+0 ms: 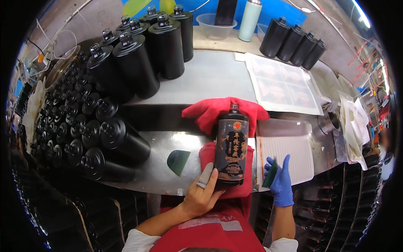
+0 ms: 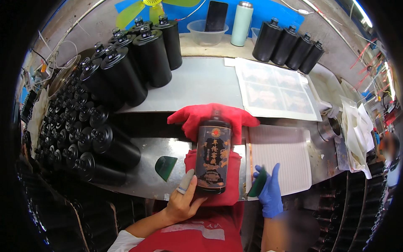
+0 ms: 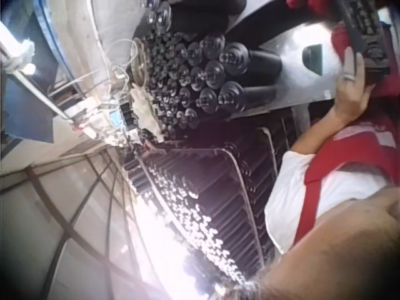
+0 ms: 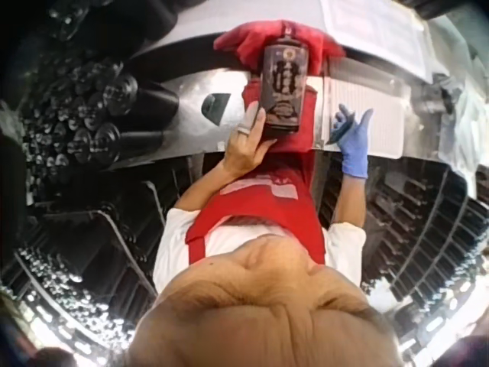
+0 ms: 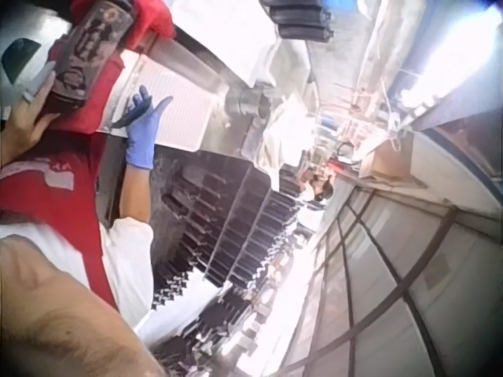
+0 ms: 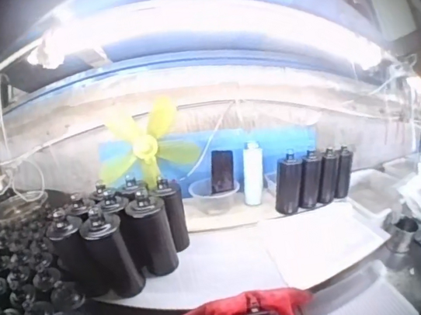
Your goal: The person applies decorative labels to black cylindrical cans. They position a label on the can, smooth it with a green squeegee, and then place a copper-colored band around the top rim. The process is repeated for multiple cans.
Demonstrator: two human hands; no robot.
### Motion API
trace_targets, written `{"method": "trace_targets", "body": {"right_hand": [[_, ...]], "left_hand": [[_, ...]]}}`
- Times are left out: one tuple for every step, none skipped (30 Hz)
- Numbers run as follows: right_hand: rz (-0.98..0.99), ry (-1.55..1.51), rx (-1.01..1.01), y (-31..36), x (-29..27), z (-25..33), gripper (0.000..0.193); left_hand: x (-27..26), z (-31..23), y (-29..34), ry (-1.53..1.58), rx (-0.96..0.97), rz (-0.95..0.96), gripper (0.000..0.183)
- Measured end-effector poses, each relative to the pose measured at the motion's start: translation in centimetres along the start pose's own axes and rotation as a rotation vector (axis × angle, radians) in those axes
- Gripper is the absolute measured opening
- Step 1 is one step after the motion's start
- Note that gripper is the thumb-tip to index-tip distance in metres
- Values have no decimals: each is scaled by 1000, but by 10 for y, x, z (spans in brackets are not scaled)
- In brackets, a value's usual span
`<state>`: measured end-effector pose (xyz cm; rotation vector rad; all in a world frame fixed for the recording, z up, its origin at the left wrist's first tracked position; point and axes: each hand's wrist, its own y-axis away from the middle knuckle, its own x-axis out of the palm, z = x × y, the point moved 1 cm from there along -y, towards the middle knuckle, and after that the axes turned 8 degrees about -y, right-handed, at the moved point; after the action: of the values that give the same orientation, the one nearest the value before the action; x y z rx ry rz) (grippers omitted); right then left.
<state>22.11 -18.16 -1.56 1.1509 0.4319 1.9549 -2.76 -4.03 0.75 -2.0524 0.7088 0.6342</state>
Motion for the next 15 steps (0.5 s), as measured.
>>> {"method": "trace_targets", "body": {"right_hand": [[-25,23,53,0,-4,-3,70],[135,-8,129,6,-3,-3,56],[155,54,54,8,1,-2,52],[175,116,-20,9,9,-2,50],[192,174,-100,13,19,0,51],[152,135,-184,16,29,6,61],[152,223,-296,18,39,10,57],[117,304,-350,24,50,15,54],[84,389,-401,30,62,18,51],[62,529,-483,38,73,17,48],[40,668,-567,48,86,14,45],[67,666,-410,65,106,8,41],[342,890,-491,65,107,4,33],[518,1102,-618,66,126,7,30],[702,1309,-743,63,151,11,27]], "left_hand": [[-1,1,0,25,-23,10,69],[-3,4,2,46,-48,20,68],[-4,5,3,67,-73,30,66],[-4,5,1,51,-65,-2,63],[-4,6,-5,38,-52,-32,61],[-4,8,-8,25,-37,-64,59],[-2,10,-6,11,-10,-64,58],[2,13,-4,0,20,-66,58],[4,15,-2,-13,47,-72,58],[3,15,-1,-12,47,-89,58],[2,16,0,-2,34,-89,57],[1,16,1,5,19,-92,57],[0,17,1,11,3,-95,56],[-2,17,0,5,-19,-89,48],[-5,22,0,-14,-25,-81,45]]}}
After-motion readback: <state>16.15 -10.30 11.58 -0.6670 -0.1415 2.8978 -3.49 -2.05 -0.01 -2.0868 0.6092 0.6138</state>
